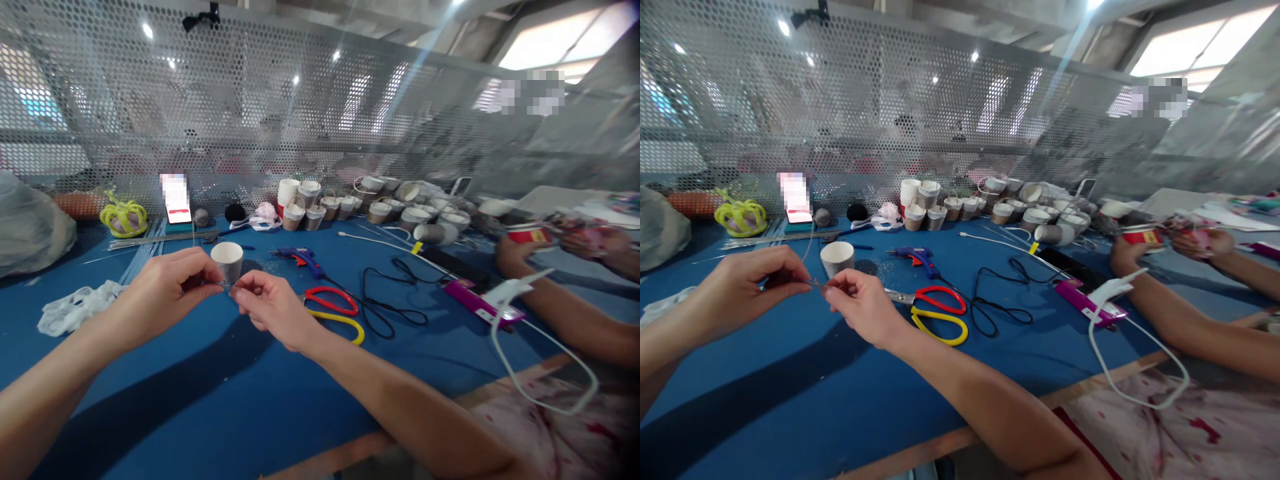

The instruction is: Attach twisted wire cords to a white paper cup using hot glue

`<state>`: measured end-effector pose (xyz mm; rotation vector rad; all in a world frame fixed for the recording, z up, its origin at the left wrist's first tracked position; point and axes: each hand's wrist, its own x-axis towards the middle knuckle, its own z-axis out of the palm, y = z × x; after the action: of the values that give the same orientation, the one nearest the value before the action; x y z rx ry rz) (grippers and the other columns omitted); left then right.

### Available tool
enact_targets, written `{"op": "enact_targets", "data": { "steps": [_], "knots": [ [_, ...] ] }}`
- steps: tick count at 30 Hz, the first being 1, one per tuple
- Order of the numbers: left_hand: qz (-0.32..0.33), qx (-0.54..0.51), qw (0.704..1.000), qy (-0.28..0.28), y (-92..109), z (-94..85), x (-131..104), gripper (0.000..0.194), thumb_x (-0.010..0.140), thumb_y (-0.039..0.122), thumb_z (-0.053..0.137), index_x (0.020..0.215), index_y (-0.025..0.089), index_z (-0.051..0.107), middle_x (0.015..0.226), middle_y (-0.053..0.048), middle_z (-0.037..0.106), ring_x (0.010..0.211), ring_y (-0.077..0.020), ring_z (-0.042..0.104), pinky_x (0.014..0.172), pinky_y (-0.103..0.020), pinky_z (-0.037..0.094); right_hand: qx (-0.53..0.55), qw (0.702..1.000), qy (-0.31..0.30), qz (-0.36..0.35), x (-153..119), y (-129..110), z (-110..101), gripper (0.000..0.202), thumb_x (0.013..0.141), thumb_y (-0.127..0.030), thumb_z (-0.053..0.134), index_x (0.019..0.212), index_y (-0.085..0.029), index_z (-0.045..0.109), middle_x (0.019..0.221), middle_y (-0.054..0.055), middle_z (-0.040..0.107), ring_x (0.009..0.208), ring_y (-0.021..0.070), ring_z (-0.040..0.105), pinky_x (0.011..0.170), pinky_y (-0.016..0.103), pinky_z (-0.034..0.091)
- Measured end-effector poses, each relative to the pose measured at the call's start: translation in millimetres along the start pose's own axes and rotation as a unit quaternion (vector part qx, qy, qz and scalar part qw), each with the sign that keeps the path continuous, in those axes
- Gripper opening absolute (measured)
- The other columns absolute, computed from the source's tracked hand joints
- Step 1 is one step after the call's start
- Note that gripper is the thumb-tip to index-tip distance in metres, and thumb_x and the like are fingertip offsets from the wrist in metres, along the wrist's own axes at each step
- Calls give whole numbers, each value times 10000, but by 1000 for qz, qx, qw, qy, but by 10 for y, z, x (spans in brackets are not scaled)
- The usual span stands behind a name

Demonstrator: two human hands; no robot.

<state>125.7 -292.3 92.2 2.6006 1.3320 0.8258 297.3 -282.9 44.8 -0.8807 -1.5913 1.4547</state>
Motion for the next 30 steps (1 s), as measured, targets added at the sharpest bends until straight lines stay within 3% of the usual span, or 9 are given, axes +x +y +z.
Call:
{"op": "enact_targets", "data": {
  "steps": [7,14,30],
  "knots": [
    [8,2,1000,-1,19,-13,1,135,781,216,466,700,169,562,699,-4,577,612,-104,505,559,-197,377,12,1000,-2,19,-3,-22,7,32,746,-171,473,758,-155,497,548,-50,461,351,8,275,328,159,217],
    [-8,-6,1000,8,18,30,-6,115,768,227,489,689,173,554,674,8,561,576,-95,481,523,-193,367,-23,1000,4,11,-13,-42,3,150,684,-263,600,741,-157,511,537,-56,426,411,26,334,358,161,242],
    [-4,-11,1000,16,10,48,-11,129,774,262,492,689,175,533,647,7,552,537,-89,465,485,-192,366,-70,997,14,-19,-27,-52,18,156,720,-300,545,675,-153,517,554,-44,407,463,44,303,418,184,244]
  ]
}}
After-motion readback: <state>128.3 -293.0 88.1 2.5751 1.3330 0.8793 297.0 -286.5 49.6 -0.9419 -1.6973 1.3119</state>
